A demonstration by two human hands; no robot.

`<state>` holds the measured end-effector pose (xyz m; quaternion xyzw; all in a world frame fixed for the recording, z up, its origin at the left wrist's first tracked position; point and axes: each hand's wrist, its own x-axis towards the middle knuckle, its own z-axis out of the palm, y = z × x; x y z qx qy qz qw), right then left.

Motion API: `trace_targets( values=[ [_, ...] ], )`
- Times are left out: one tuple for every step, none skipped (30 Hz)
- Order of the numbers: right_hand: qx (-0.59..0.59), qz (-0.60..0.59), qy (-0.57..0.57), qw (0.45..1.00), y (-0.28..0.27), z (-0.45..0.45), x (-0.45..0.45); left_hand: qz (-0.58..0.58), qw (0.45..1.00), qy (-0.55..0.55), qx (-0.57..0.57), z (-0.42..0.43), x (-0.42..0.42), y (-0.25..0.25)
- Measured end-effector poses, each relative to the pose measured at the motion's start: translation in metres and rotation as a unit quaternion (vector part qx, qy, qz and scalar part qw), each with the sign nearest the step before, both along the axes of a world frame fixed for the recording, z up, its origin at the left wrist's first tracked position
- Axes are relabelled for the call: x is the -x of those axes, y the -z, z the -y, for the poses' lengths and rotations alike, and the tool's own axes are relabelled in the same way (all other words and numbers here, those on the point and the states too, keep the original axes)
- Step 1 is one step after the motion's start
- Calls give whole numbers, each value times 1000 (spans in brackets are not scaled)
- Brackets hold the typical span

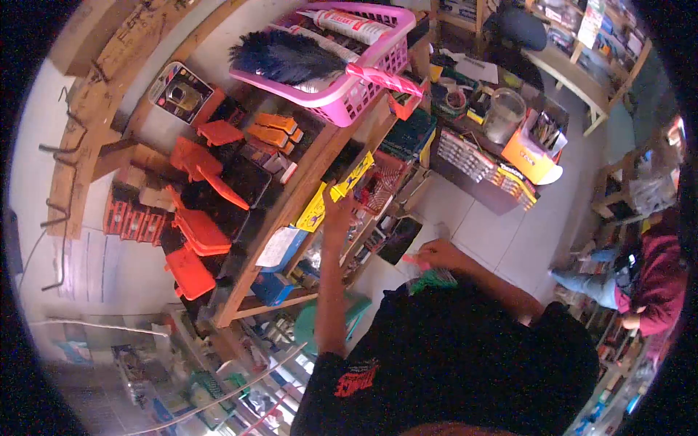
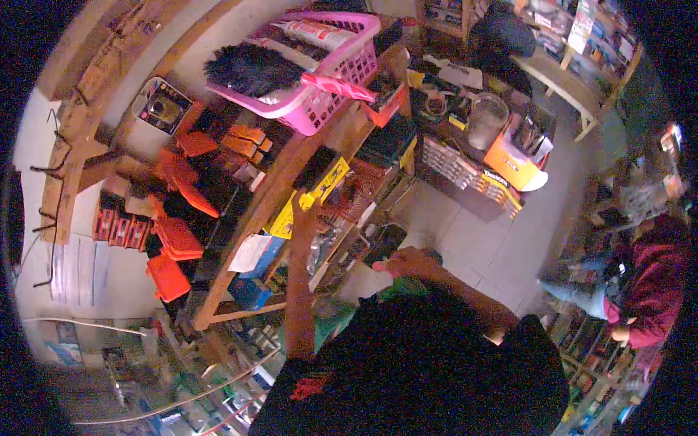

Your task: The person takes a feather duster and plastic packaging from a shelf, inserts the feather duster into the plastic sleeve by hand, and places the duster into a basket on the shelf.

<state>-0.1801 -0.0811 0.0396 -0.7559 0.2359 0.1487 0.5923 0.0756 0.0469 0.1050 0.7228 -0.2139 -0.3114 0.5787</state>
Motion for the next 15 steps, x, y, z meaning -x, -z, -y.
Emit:
trace_targets(
  values=[
    [-6,4,25,1000,-1,3,4,35,999,9,-18,6,-16,9],
    [-13,8,50,999,-2,7,9,70,997,18,-36,8,-30,27],
    [-4,10,43,999,-4,14,11,217,973,46,-70,7,-54,67],
    [6,16,40,999,-5,22,8,364,924,51,-105,7,-77,106],
    [14,22,38,999,-5,30,6,456,877,52,-143,9,-91,132],
    [-39,104,93,989,-5,37,7,436,883,41,-170,12,-86,126],
    [-93,181,147,968,-4,42,11,416,887,29,-198,15,-79,119],
    [-147,255,198,935,-3,45,15,395,890,18,-226,18,-73,113],
    [-133,252,222,932,0,51,14,453,866,5,-210,16,-75,127],
    [-118,251,243,929,2,60,9,457,864,-15,-212,18,-72,132],
    [-106,249,262,926,3,67,2,461,861,-34,-214,21,-70,137],
    [-146,220,284,922,-4,72,-6,464,858,-54,-215,24,-67,142],
    [-185,191,304,915,-18,77,-16,469,854,-45,-221,23,-61,139],
    [-225,159,324,905,-32,80,-26,473,858,-56,-193,23,-63,165],
    [-217,193,328,899,-46,81,-37,476,862,-65,-164,23,-66,192]
  ],
)
